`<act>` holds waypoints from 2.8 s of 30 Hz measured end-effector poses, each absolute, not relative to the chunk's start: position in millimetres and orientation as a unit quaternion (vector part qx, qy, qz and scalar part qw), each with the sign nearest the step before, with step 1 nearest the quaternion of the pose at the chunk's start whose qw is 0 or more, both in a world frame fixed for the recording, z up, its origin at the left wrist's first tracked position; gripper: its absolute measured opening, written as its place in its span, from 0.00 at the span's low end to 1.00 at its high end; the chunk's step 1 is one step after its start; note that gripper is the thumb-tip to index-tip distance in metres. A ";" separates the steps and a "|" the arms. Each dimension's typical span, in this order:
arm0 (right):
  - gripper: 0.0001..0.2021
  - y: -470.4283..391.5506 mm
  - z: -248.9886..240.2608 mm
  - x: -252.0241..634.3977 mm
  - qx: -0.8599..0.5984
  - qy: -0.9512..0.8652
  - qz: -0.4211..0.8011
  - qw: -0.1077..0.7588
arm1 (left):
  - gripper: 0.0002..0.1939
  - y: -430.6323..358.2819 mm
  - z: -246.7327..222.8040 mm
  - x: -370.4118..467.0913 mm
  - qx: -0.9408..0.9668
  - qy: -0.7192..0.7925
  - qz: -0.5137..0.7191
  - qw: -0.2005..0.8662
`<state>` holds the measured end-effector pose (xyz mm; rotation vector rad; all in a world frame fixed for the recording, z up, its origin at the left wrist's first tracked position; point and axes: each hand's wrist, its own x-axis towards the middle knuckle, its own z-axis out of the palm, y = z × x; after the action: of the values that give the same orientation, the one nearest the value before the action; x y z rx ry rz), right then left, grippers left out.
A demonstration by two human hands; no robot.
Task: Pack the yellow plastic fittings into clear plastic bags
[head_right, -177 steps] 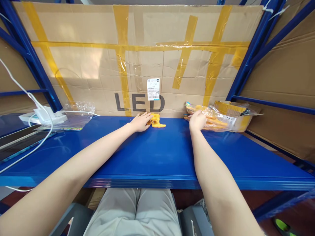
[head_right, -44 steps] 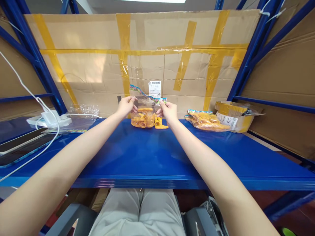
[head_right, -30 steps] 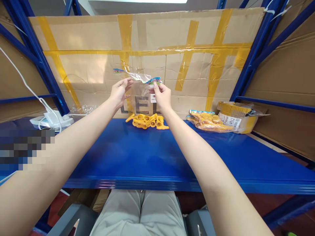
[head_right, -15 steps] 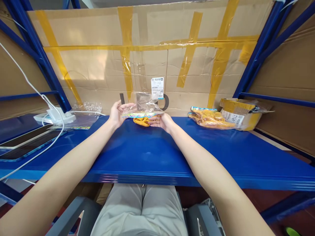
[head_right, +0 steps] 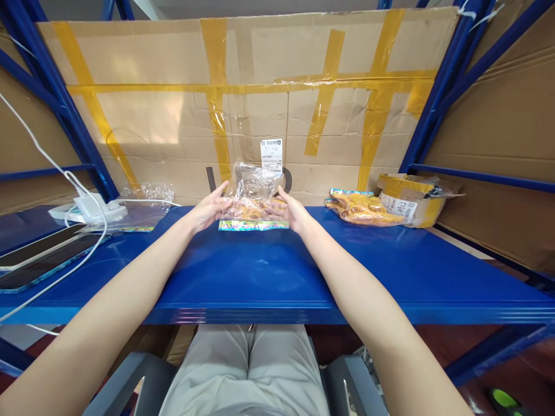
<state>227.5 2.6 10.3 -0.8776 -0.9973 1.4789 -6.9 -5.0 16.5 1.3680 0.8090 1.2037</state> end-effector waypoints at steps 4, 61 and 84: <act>0.08 0.0 12.1 224.2 -0.377 -0.411 0.621 0.551 | 0.45 -7.0 16.8 -4.6 0.576 0.333 0.471 0.579; 0.11 -0.7 -0.2 210.1 -0.386 -0.488 0.559 0.548 | 0.12 6.4 10.4 -5.7 0.513 0.447 0.630 0.374; 0.08 5.8 11.2 227.0 -0.346 -0.327 0.527 0.704 | 0.20 9.3 12.2 -12.6 0.488 0.475 0.532 0.503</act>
<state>227.0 5.8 11.2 -0.7706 -0.7263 1.1723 -12.6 9.3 12.2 1.1784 1.1478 1.2847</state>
